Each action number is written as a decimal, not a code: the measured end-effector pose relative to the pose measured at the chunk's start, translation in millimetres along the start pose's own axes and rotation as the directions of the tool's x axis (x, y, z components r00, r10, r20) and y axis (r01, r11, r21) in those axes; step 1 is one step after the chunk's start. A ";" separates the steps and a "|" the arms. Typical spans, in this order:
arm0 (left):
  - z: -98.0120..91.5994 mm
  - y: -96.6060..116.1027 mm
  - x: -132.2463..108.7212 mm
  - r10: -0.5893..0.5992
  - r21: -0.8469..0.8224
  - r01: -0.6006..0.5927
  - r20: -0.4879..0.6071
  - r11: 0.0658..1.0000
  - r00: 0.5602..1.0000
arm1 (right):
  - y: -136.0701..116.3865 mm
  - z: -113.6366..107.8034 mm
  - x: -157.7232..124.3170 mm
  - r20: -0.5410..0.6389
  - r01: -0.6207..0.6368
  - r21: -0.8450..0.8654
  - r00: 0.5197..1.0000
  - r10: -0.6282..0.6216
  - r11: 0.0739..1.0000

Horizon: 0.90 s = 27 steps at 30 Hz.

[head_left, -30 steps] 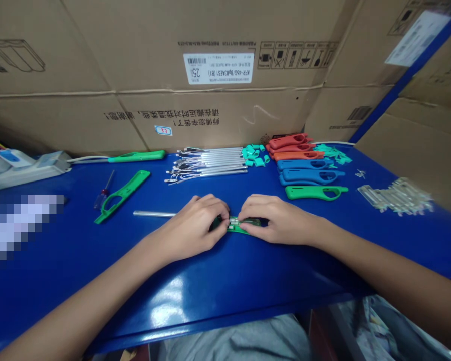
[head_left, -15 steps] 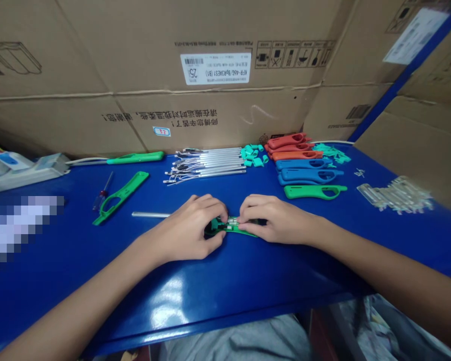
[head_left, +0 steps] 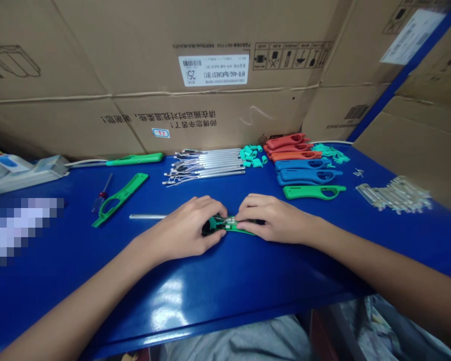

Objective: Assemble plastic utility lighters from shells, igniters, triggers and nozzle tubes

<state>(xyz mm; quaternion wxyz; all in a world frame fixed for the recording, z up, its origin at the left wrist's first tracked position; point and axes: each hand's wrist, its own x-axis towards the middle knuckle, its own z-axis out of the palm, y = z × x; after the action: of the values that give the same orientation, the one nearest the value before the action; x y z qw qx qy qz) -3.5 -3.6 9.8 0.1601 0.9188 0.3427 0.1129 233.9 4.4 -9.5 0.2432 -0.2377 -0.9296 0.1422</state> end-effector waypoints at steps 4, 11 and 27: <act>-1.6 -1.2 -1.1 -0.026 0.040 0.026 0.007 0.999 1.000 | 0.9 1.1 -0.4 -0.006 -0.006 -0.009 1.000 0.006 1.000; -3.7 -2.7 0.2 -0.010 0.018 0.009 0.047 1.000 0.999 | -1.2 -4.5 -1.1 0.004 -0.065 0.033 0.998 0.065 0.997; -2.5 -2.2 -0.8 -0.127 -0.029 0.128 0.026 0.991 0.992 | -9.1 -10.6 2.8 0.069 -0.195 0.018 0.979 0.193 0.981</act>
<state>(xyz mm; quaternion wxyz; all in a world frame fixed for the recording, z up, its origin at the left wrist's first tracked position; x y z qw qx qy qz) -6.2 -1.9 11.2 0.1850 0.8937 0.3971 0.0967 233.9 -0.3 4.0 0.1997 -0.3192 -0.9078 0.1848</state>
